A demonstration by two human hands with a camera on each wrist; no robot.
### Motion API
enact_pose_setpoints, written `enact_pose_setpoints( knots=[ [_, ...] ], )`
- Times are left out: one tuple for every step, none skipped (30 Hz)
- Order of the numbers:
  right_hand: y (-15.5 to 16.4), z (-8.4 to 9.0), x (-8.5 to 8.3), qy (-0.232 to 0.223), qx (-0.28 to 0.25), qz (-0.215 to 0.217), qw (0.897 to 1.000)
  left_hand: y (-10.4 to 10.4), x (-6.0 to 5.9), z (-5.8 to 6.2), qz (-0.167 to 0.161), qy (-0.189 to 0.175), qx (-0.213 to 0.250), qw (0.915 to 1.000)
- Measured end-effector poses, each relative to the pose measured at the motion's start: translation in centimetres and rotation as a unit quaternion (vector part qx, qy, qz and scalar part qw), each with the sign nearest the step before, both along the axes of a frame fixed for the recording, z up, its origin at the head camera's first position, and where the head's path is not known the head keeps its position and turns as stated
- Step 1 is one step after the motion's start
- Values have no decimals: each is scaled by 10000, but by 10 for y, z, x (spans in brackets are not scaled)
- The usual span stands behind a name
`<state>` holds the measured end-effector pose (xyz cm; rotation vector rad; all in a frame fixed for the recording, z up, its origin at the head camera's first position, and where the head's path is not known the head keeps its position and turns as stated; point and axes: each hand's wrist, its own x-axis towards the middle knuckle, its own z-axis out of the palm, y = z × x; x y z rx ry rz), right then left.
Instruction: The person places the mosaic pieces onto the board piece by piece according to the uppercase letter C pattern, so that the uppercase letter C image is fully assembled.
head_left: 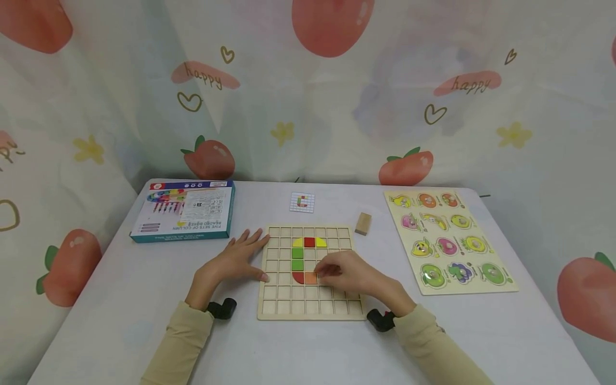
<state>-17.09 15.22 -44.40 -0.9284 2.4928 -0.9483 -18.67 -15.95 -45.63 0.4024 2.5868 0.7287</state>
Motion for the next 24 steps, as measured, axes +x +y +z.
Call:
enact_pose_setpoints(
  knots=[
    [3, 0, 1, 21, -30, -19, 10000, 0, 0, 0, -6, -10, -3, 10000],
    [6, 0, 3, 24, -50, -50, 10000, 1, 0, 1, -8, -20, -3, 10000],
    [10, 1, 4, 19, -59, -81, 9999, 1, 0, 1, -15, -15, -5, 10000],
    [13, 1, 6, 28, -50, -101, 9999, 1, 0, 1, -23, -6, -8, 10000],
    [16, 2, 7, -3, -54, -138, 9999, 0, 0, 1, -24, -2, -6, 10000],
    [19, 3, 9, -39, -48, -180, 9998, 0, 0, 1, -19, -11, 0, 10000],
    [22, 3, 11, -52, -33, -207, 9998, 0, 0, 1, -17, -10, 10, 10000],
    [25, 4, 12, -38, -21, -233, 9997, 0, 0, 1, -19, -5, 14, 10000],
    [28, 4, 14, -35, -6, -267, 9996, 0, -1, 1, -21, -1, 7, 10000],
    [31, 4, 16, -36, 14, -301, 9995, -1, -1, 0, -20, 1, 0, 10000],
    [34, 4, 18, -38, 19, -339, 9994, -1, -1, 0, -13, -1, -8, 10000],
    [37, 3, 19, -21, 26, -371, 9993, -1, -1, -1, -15, 2, -20, 10000],
    [40, 3, 21, -11, 37, -405, 9992, -1, -1, -1, -8, -1, -33, 10000],
    [44, 3, 23, -16, 34, -439, 9990, -1, -1, -1, -4, 2, -49, 10000],
    [47, 3, 25, -50, 42, -483, 9988, -2, -1, -2, 3, 0, -62, 10000],
    [51, 3, 27, -62, 52, -515, 9986, -2, -2, -2, 5, 2, -62, 10000],
    [56, 3, 29, -66, 47, -541, 9985, -2, -2, -2, -1, 5, -64, 10000],
    [60, 3, 31, -54, 50, -563, 9984, -2, -2, -2, -5, 4, -61, 10000],
    [64, 4, 33, -45, 59, -586, 9983, -1, -1, -1, -5, 1, -54, 10000],
    [68, 4, 35, -26, 60, -606, 9981, -1, -1, -1, -11, -2, -54, 10000],
    [72, 4, 37, 1, 75, -629, 9980, -1, -1, -1, -15, -6, -53, 10000],
    [75, 3, 39, 32, 73, -648, 9979, -1, -1, 0, -21, -7, -49, 10000],
    [78, 3, 41, 76, 70, -658, 9978, 0, -1, 0, -27, -11, -52, 10000],
    [81, 2, 42, 114, 79, -670, 9977, 0, -1, 0, -26, -19, -51, 10000]
  ],
)
